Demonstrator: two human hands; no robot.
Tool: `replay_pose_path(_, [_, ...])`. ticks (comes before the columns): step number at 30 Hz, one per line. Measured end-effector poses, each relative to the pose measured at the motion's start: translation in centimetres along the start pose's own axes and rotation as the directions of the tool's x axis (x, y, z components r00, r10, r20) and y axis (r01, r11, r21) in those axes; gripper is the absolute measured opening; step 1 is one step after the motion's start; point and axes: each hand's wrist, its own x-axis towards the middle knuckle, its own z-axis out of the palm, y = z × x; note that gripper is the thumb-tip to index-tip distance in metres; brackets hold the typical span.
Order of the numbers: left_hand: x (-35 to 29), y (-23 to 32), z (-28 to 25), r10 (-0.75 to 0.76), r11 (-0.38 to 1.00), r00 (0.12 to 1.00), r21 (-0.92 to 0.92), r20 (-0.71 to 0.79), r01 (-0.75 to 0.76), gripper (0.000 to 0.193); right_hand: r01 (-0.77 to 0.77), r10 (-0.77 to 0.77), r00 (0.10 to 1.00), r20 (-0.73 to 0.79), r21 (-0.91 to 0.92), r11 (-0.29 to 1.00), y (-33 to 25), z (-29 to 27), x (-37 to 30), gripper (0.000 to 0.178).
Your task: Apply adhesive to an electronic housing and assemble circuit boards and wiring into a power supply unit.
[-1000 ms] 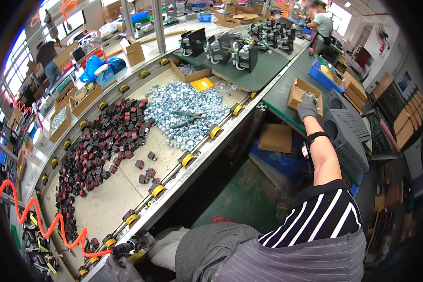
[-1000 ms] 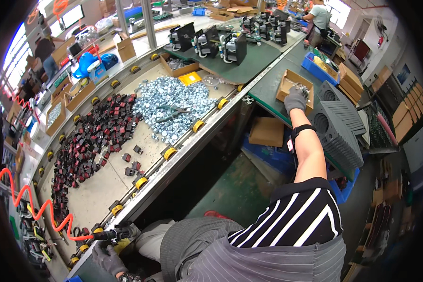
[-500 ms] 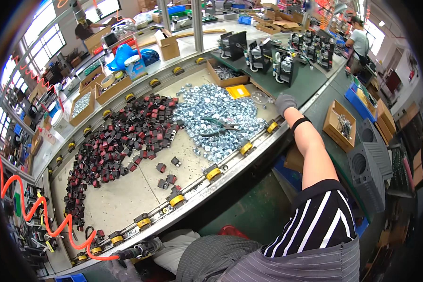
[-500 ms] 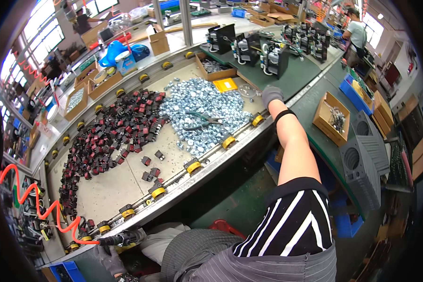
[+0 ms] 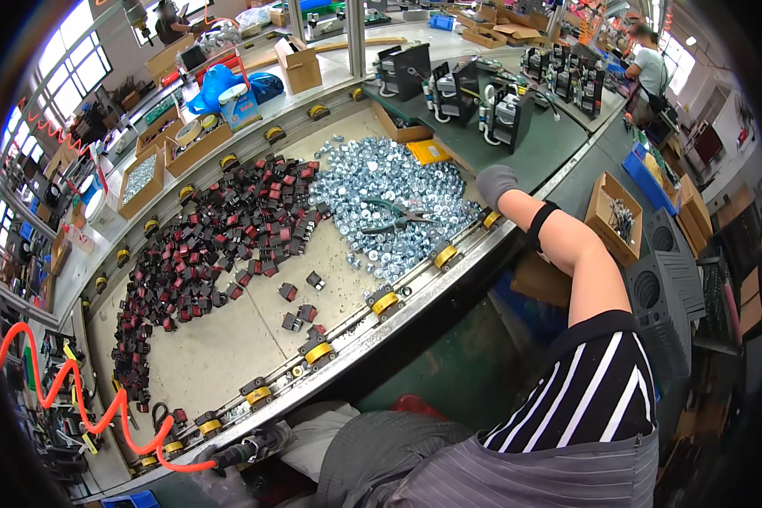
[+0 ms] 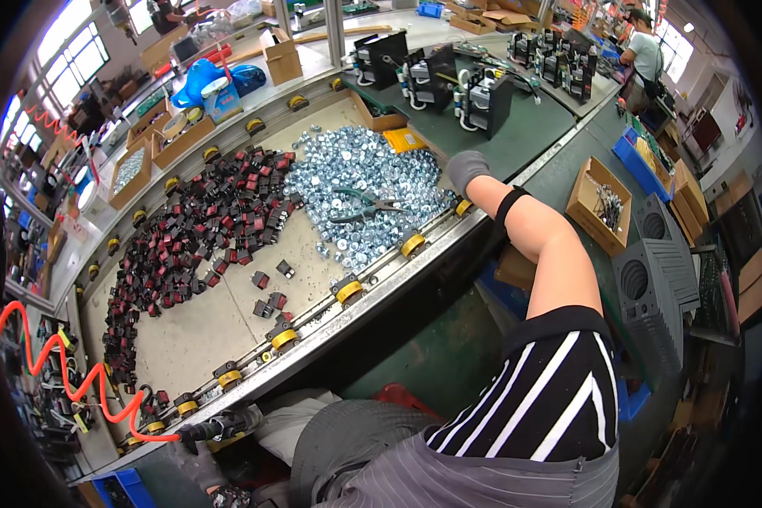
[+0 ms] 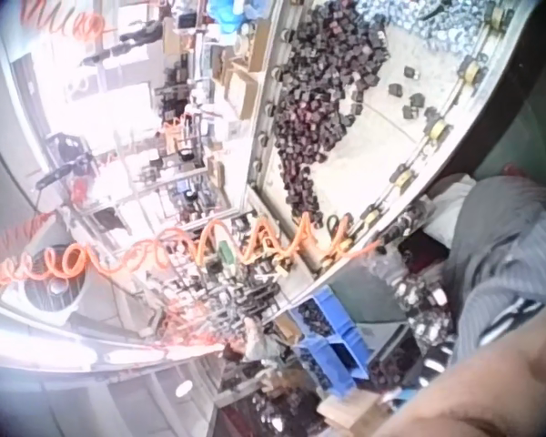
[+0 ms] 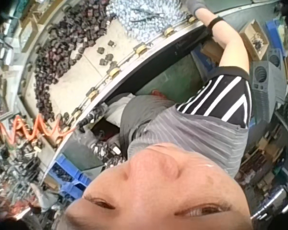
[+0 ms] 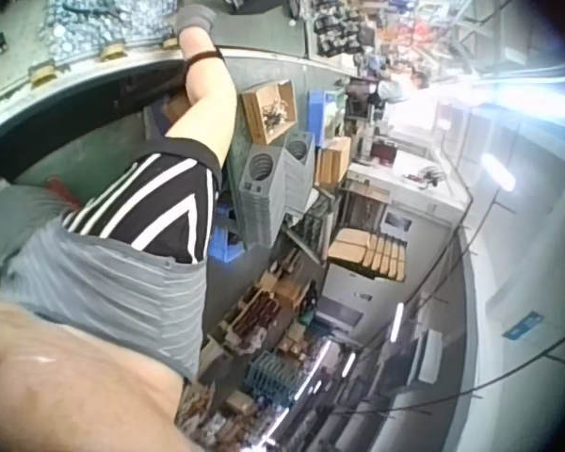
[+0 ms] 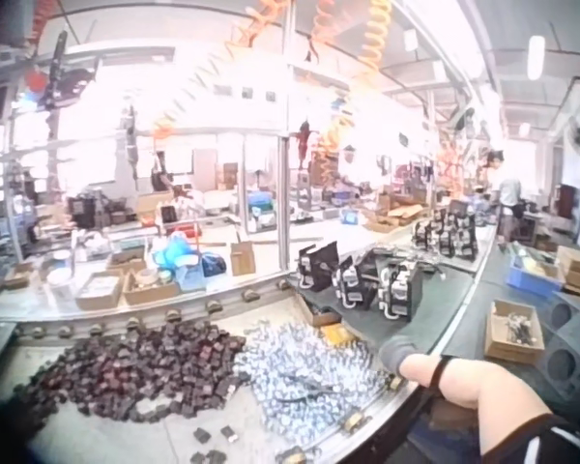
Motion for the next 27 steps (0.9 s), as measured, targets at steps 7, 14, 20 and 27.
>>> replay_pose_path(7, [0.8, 2.4, -1.1, 0.064, 0.993, 0.996, -0.102, 0.055, -0.059, 0.048, 0.171, -0.171, 0.985, -0.009, 0.017, 0.985, -7.2, -4.9, -4.0, 0.02])
replay_pose_path(14, [-0.5, 3.8, -3.2, 0.082, 0.987, 0.995, -0.145, 0.049, -0.074, 0.032, 0.339, -0.337, 0.938, -0.078, 0.019, 0.941, -16.4, -9.6, -7.0, 0.021])
replay_pose_path(20, [-0.8, 3.2, -2.4, 0.143, 0.945, 0.989, -0.293, -0.031, -0.146, 0.028, 0.473, -0.478, 0.872, -0.102, -0.071, 0.878, -23.2, -15.5, -12.0, 0.019])
replay_pose_path(27, [-0.2, 2.4, -1.9, 0.175, 0.9, 0.982, -0.394, -0.069, -0.188, 0.026, 0.601, -0.577, 0.791, -0.203, 0.436, 0.67, -24.1, -20.9, -17.1, 0.049])
